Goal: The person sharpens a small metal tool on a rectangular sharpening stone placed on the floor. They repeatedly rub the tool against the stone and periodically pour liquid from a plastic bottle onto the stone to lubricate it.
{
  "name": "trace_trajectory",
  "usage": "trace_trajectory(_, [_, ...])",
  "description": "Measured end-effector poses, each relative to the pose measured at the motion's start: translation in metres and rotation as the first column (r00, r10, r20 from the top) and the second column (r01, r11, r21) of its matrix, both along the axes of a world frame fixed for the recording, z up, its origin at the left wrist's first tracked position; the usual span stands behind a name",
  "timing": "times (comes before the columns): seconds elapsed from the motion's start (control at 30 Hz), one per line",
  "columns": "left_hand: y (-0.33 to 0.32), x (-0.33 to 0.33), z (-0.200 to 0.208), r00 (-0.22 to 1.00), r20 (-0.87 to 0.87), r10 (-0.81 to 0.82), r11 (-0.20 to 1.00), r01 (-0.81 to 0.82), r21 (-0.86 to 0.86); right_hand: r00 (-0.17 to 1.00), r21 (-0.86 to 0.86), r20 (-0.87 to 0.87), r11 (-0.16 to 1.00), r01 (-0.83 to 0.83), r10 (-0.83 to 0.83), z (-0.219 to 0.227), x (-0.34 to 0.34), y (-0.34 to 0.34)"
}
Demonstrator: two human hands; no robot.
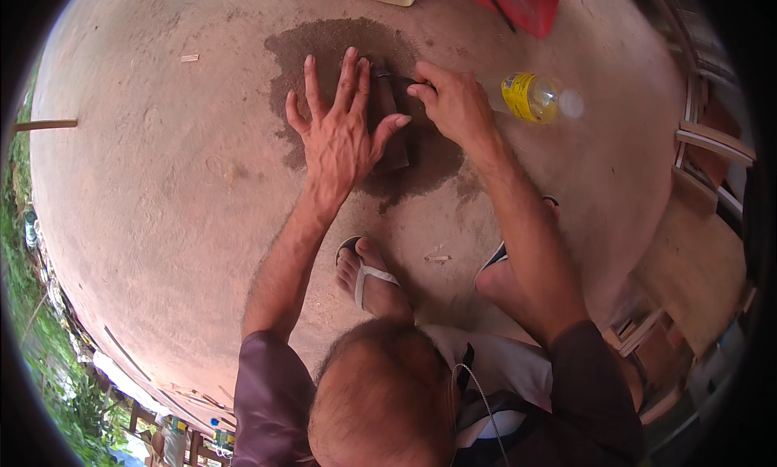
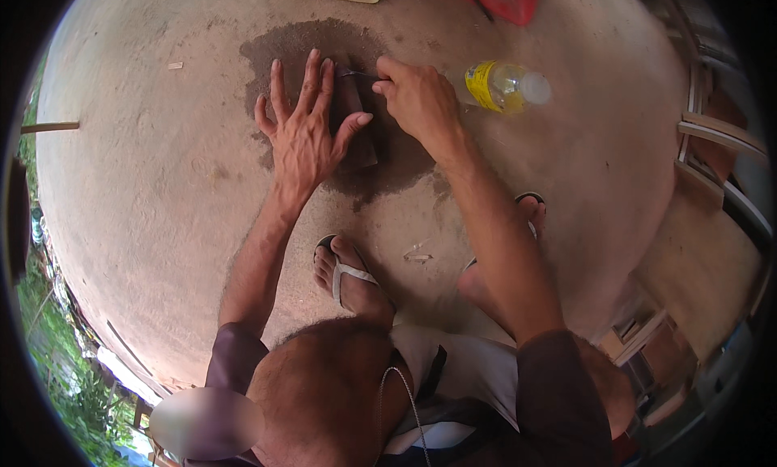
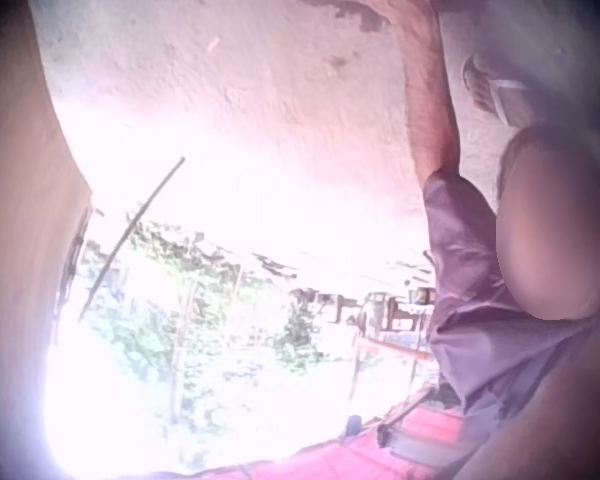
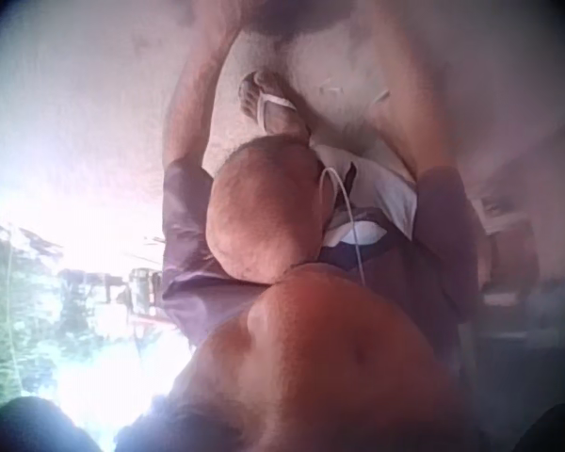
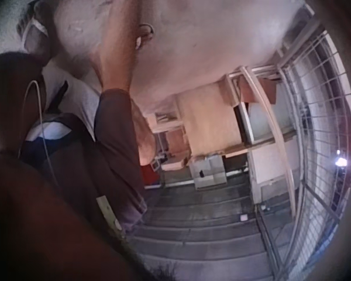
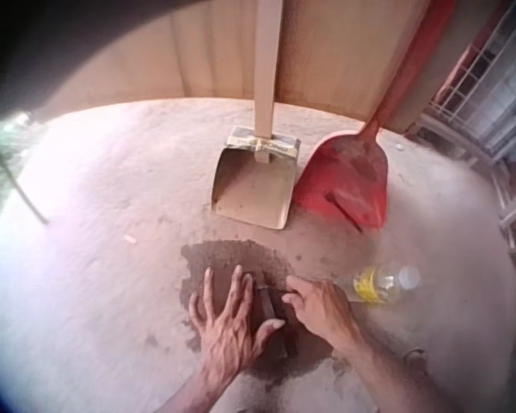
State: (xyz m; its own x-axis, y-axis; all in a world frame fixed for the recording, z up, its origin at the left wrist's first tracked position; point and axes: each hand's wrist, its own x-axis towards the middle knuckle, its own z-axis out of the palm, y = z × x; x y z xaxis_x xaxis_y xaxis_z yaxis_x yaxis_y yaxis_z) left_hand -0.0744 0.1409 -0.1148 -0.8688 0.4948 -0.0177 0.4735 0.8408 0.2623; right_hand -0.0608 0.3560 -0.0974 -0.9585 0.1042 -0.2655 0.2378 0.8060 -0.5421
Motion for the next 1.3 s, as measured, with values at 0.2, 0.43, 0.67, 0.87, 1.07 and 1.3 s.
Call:
trace_trajectory(0.2, [-0.024, 0.103, 0.016, 0.979, 0.191, -0.065, 0.996, 0.074, -0.041, 0.983, -0.104, 0.161, 0.992, -0.072, 0.089, 0.003, 0.105, -0.011])
trace_trajectory(0.43, [-0.002, 0.001, 0.003, 1.000, 0.015, -0.020, 0.999, 0.021, -0.028, 0.999, 0.033, -0.022, 0.999, -0.026, 0.027, 0.001, 0.004, -0.003])
trace_trajectory(0.67, [-0.025, 0.097, 0.015, 0.979, 0.202, -0.042, 0.998, 0.049, -0.028, 0.991, -0.091, 0.057, 0.989, -0.119, 0.124, -0.007, 0.091, -0.009])
trace_trajectory(0.87, [-0.002, 0.010, 0.001, 0.998, 0.055, 0.015, 1.000, -0.014, -0.008, 0.997, 0.036, -0.042, 0.998, -0.059, 0.060, -0.001, -0.010, -0.001])
trace_trajectory(1.07, [-0.026, 0.101, 0.013, 0.979, 0.197, -0.060, 0.996, 0.071, -0.049, 0.987, -0.015, 0.103, 0.992, -0.122, 0.123, 0.003, 0.085, -0.011])
trace_trajectory(1.3, [-0.001, -0.003, 0.009, 0.998, 0.020, 0.062, 0.996, -0.063, 0.058, 0.989, 0.022, -0.146, 1.000, -0.010, 0.013, 0.007, 0.005, -0.009])
